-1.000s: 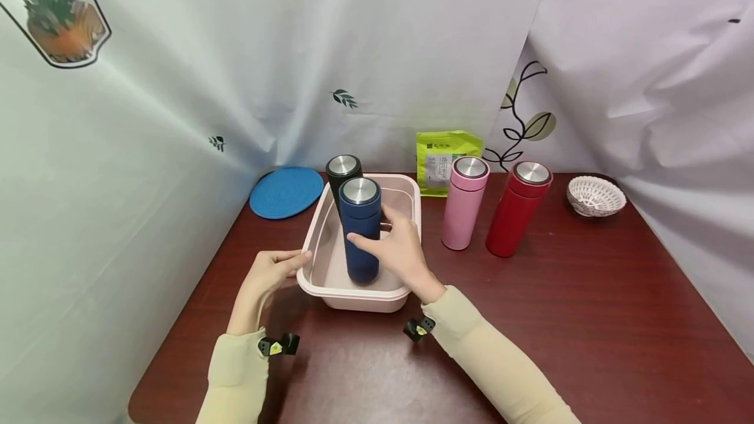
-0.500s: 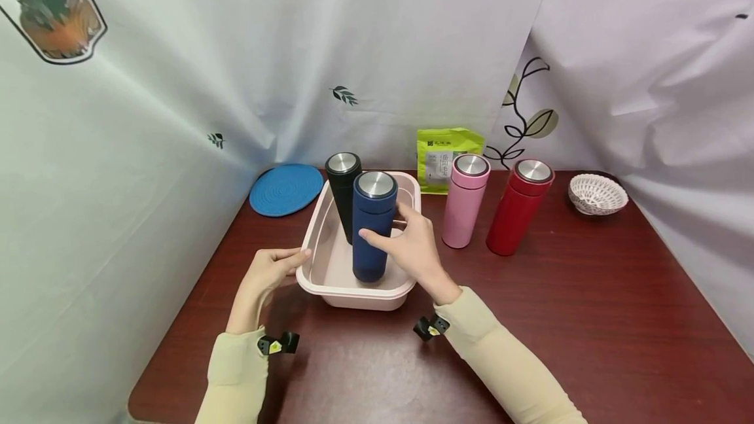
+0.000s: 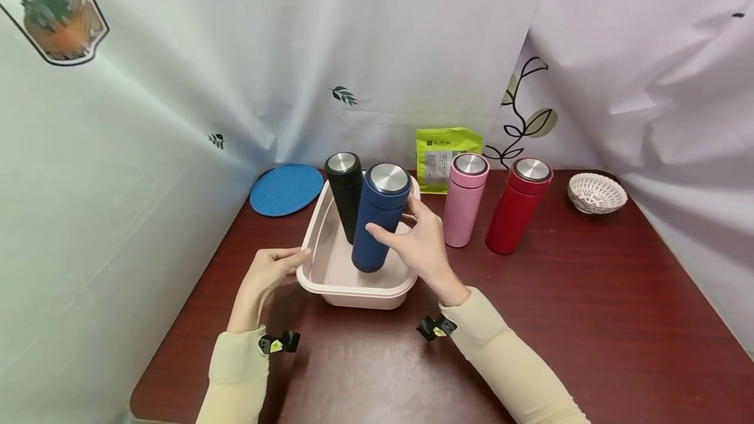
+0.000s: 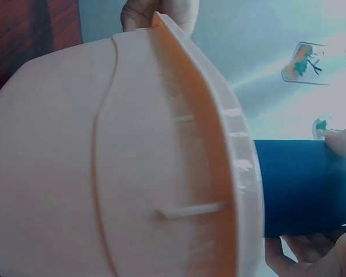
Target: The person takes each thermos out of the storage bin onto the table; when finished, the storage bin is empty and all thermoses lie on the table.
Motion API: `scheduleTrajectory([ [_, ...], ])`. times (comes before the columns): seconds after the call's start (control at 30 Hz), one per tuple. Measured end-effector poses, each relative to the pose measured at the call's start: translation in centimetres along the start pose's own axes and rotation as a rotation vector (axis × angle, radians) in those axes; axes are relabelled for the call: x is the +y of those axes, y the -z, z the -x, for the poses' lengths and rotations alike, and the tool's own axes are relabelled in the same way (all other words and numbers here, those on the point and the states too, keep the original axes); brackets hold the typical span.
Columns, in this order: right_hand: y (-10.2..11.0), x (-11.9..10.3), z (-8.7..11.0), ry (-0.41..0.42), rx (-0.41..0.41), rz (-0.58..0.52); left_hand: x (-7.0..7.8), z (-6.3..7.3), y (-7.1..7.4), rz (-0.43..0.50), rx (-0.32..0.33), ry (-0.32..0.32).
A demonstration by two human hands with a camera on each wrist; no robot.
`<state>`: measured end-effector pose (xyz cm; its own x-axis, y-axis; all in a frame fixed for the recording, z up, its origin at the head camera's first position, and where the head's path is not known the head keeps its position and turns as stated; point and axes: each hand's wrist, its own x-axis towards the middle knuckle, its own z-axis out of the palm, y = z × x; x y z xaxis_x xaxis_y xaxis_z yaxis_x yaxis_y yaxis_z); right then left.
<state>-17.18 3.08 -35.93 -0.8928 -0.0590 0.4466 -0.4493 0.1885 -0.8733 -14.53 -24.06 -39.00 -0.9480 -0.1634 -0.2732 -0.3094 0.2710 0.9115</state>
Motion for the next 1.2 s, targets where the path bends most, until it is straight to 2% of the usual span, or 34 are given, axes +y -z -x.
scheduleTrajectory([
  [0.43, 1.4, -1.0, 0.5, -0.006, 0.025, -0.062, -0.2, 0.1, 0.0, 0.008, 0.006, 0.009],
  [0.7, 2.3, -1.3, 0.2, -0.01, 0.063, -0.078, -0.2, 0.0, 0.0, 0.006, 0.003, 0.008],
  [1.2, 4.2, -1.8, 0.0, 0.061, 0.115, -0.101, 0.1, 0.0, -0.1, -0.007, 0.012, 0.005],
])
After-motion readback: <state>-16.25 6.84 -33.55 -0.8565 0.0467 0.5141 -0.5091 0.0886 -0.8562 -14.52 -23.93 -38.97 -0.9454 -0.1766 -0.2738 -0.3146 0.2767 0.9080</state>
